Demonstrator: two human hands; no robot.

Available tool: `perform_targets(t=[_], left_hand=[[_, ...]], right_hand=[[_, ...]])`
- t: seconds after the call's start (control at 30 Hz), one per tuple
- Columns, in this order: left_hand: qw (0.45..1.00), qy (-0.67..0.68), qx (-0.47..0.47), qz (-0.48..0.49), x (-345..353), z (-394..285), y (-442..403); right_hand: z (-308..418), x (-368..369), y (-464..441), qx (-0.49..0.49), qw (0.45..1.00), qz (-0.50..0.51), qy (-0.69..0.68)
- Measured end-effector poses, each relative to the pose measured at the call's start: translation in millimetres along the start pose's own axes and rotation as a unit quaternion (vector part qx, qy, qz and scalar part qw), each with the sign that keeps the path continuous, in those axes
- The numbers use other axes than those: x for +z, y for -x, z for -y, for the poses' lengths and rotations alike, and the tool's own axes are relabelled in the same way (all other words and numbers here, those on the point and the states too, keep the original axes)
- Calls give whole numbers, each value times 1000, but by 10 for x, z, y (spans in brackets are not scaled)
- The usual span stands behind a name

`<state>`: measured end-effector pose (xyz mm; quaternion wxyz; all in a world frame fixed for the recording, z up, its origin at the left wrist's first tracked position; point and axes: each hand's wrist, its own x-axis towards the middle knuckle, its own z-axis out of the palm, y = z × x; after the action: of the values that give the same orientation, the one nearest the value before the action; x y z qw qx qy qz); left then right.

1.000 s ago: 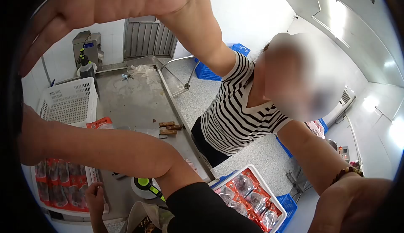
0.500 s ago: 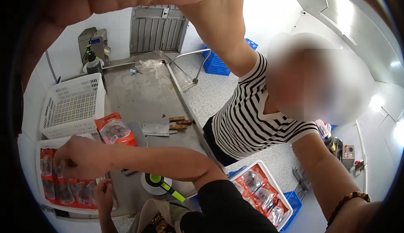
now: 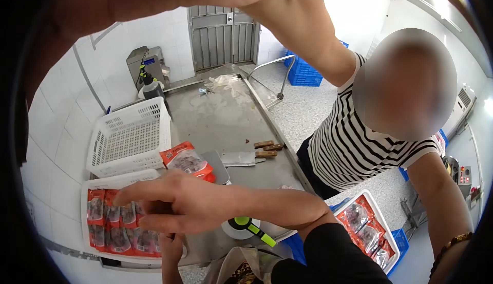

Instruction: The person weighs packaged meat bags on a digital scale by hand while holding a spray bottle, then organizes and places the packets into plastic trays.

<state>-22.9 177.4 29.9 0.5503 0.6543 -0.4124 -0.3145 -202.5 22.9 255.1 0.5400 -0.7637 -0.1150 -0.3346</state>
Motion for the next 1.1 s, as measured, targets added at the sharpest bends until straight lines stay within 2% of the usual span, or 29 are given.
perform_targets(t=[0.03, 0.1, 0.13, 0.17, 0.2, 0.23, 0.27, 0.33, 0.4, 0.43, 0.47, 0.5, 0.53, 0.57, 0.63, 0.67, 0.73, 0.77, 0.83, 0.93, 1.1], left_hand=[[997, -52, -51, 29, -95, -33, 17], [994, -106, -19, 24, -208, -10, -32], [989, -145, -17, 12, -320, 98, -25], [993, -109, -50, -8, -409, 225, -39], [992, -122, -31, -31, -464, 172, -80], [986, -144, 26, -75, -558, 211, -155], [978, -192, 13, -81, -711, 168, -138], [981, -156, -39, -109, -999, 416, -151], [966, -217, -6, -143, -1142, 506, -167], [961, -241, -41, -129, -1218, 557, -165], [944, -305, -14, -125, -1291, 678, -175], [922, -367, 17, -119, -1372, 809, -205], [929, -353, -72, -84, -1459, 862, -258], [932, -349, -65, -80, -1526, 971, -326], [886, -462, -15, -22, -1651, 1171, -310], [885, -465, -21, -24, -1683, 1241, -274], [846, -516, -15, 135, -1709, 1295, -246], [846, -515, -16, 137, -1696, 1279, -242], [817, -515, -71, 249, -1592, 1210, -270], [804, -520, -32, 287, -1499, 1111, -286], [777, -552, 1, 303, -1411, 1269, -322]], right_hand=[[-58, -17, 80, 30, 999, 3, 29], [-84, -74, 290, 127, 990, -20, 54], [-199, -84, 421, 113, 988, -50, 95], [-206, -35, 561, 169, 978, -89, 90], [-190, -158, 685, 222, 966, -93, 96], [-294, -183, 900, 259, 952, -143, 74], [-291, -213, 1066, 297, 937, -168, 78], [-435, -179, 1492, 276, 924, -259, 48], [-536, -169, 1905, 267, 915, -302, 27], [-590, -124, 2112, 280, 898, -337, 39], [-569, -68, 2208, 331, 865, -371, 59], [-588, -8, 2313, 337, 854, -391, 58], [-610, 41, 2441, 364, 829, -417, 75], [-630, 71, 2545, 365, 823, -426, 90], [-668, 161, 2643, 373, 815, -424, 131], [-676, 194, 2698, 376, 816, -420, 126], [-682, 220, 2793, 401, 803, -425, 117], [-684, 251, 2787, 405, 796, -435, 112], [-723, 280, 2843, 433, 776, -447, 104], [-740, 337, 2788, 462, 763, -439, 105], [-874, 427, 2924, 459, 778, -407, 137]])
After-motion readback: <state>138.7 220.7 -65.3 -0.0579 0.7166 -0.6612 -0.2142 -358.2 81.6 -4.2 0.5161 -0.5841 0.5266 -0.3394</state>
